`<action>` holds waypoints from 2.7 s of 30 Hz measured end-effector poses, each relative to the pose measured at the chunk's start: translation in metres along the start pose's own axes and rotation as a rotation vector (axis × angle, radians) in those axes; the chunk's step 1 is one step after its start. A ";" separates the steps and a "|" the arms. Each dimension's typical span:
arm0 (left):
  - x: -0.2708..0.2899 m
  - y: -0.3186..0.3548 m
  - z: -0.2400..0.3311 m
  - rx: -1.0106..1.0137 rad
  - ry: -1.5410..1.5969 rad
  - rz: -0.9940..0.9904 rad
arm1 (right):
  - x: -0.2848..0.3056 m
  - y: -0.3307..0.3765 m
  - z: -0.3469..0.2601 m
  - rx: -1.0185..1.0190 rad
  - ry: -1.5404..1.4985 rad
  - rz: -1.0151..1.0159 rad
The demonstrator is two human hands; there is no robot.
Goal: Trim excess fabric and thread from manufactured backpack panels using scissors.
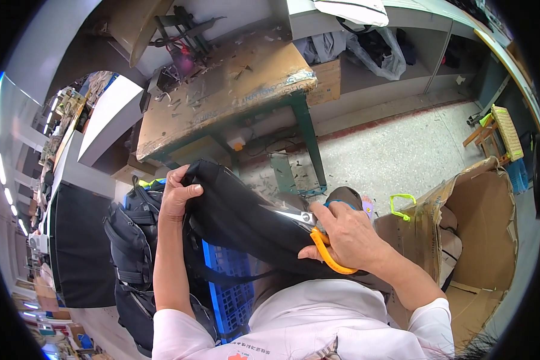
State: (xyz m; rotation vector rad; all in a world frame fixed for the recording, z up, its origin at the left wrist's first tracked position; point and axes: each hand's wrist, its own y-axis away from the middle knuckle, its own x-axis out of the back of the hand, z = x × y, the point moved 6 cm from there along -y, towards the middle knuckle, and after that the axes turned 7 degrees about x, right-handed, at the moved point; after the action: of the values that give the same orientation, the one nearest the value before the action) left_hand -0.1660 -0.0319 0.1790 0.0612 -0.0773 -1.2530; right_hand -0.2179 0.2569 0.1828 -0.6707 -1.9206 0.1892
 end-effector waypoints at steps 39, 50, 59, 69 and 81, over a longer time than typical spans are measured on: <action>-0.029 0.012 0.011 0.026 -0.061 -0.065 | -0.011 0.004 0.006 -0.195 -0.193 -0.167; -0.071 0.020 0.038 0.043 -0.145 -0.144 | 0.024 -0.016 0.002 -0.172 -0.078 -0.140; -0.083 0.024 0.040 -0.021 -0.118 -0.250 | 0.032 -0.018 -0.005 -0.105 0.031 -0.117; -0.089 0.027 0.042 0.001 -0.139 -0.146 | 0.031 -0.016 -0.004 -0.087 0.042 -0.114; -0.094 0.025 0.034 -0.045 -0.157 -0.197 | 0.038 -0.018 -0.002 -0.094 0.052 -0.154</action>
State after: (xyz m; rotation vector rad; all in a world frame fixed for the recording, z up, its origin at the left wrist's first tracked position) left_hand -0.1748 0.0648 0.2132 -0.0697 -0.1825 -1.4551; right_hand -0.2339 0.2614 0.2216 -0.5805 -1.9302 -0.0154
